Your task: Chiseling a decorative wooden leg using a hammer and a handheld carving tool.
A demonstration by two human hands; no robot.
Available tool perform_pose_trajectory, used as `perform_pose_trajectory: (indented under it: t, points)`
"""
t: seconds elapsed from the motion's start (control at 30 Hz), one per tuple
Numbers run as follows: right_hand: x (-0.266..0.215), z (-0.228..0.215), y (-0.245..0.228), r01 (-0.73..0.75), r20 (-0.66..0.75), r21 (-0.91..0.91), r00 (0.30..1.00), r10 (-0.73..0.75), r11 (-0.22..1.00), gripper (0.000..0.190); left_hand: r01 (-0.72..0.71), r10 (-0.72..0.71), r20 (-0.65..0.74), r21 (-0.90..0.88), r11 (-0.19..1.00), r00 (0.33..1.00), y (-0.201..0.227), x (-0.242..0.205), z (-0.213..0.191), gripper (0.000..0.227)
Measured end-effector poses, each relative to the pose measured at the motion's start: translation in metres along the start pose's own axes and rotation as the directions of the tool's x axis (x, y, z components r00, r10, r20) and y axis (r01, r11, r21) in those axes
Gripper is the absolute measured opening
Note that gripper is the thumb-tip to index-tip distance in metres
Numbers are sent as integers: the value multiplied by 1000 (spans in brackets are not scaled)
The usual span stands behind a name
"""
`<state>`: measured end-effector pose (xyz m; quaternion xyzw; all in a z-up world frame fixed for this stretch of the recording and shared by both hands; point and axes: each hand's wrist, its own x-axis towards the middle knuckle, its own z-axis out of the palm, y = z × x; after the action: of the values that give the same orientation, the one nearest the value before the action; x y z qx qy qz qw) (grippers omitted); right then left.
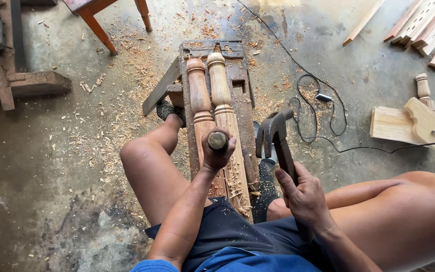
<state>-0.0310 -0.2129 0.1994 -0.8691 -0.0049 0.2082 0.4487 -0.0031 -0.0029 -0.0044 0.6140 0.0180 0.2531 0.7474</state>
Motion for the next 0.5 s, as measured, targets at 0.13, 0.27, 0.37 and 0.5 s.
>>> perform_pose_trajectory:
  t: [0.13,0.27,0.37,0.5]
  points:
    - [-12,-10,-36,190,-30,16,981,-189,982,28,-20,20,-1,67,998,1000,-1,0,6,14]
    - [-20,-11,-84,662,-77,16,748,-659,750,28,-11,12,-6,60,998,1000,2,1,8,14]
    - [-1,6,-44,683,11,-131,726,-688,719,29,0,-1,14,54,999,1000,-3,3,10,15]
    - [25,17,-21,326,155,-593,943,-293,736,32,-147,122,88,394,907,989,-22,11,12,20]
